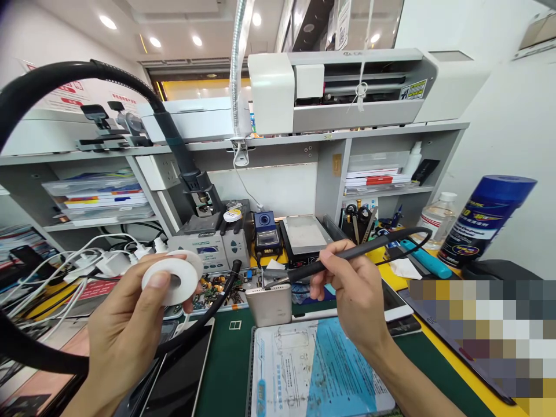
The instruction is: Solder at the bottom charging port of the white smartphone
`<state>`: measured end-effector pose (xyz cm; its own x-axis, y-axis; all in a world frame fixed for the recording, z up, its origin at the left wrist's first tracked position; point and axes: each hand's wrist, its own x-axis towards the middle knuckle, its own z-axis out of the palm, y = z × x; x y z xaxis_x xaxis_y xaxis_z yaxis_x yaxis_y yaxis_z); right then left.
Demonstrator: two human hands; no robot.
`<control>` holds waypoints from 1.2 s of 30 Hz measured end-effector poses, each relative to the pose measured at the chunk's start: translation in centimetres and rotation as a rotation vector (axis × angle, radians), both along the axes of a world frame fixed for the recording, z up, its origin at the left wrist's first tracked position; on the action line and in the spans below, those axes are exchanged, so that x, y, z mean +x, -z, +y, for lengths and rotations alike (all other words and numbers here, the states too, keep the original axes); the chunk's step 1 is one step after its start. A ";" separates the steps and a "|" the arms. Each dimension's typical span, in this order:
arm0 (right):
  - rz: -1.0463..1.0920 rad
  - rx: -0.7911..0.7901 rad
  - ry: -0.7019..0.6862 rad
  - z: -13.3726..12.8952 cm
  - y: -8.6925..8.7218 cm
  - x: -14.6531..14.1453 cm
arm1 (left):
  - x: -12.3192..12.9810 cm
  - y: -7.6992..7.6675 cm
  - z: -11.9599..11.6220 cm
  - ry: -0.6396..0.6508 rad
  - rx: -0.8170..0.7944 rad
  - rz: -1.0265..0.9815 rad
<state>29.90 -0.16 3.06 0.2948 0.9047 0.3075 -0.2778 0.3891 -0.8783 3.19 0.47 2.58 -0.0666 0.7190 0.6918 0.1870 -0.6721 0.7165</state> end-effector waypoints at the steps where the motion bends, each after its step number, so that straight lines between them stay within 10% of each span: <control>1: -0.001 0.001 0.000 0.0 0.0 0.0 | 0.0 0.0 0.0 -0.003 0.000 0.004; 36: -0.024 -0.004 0.016 0.2 0.1 0.0 | 0.0 0.0 0.0 -0.012 0.001 0.081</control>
<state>29.94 -0.01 2.97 0.3016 0.9014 0.3108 -0.2508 0.3895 -0.8862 3.14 0.47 2.61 -0.0191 0.7181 0.6957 0.2520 -0.6699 0.6984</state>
